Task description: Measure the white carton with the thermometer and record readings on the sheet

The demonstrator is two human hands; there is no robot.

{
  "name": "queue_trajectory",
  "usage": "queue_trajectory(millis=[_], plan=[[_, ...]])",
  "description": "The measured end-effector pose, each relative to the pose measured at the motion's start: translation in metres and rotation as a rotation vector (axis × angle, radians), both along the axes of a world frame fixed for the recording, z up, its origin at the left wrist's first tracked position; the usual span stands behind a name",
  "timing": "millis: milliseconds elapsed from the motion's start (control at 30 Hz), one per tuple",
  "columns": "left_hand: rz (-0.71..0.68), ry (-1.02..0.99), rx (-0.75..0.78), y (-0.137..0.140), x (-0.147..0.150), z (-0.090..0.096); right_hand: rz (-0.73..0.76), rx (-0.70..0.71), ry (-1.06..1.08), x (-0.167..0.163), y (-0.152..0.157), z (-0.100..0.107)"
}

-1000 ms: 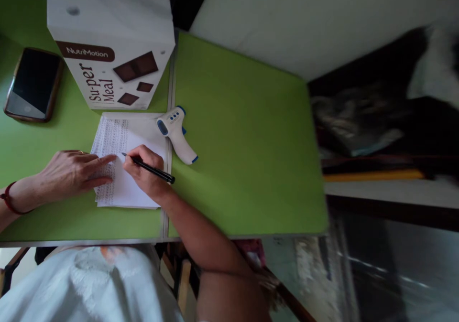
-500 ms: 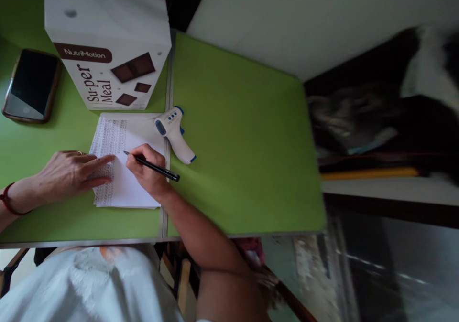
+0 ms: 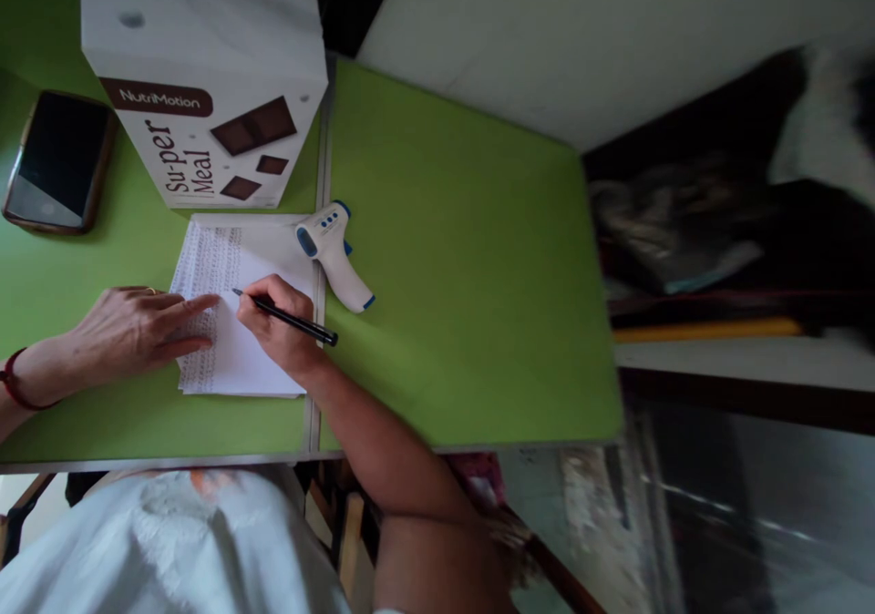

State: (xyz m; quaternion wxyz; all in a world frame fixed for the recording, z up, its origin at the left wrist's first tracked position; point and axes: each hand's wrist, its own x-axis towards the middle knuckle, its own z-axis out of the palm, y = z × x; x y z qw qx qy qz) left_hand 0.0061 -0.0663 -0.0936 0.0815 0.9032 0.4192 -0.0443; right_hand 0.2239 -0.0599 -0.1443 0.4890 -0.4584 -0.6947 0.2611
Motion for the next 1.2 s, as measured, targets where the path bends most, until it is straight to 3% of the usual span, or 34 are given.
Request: queue_trajectory(millis=[733, 1200], plan=[[0.002, 0.013, -0.013, 0.0004, 0.0015, 0.0020, -0.003, -0.106, -0.080, 0.0014, -0.0001, 0.0017], [-0.003, 0.055, -0.018, 0.0011, 0.0025, 0.0040, -0.027, -0.032, -0.048, 0.0021, -0.0003, 0.0036]])
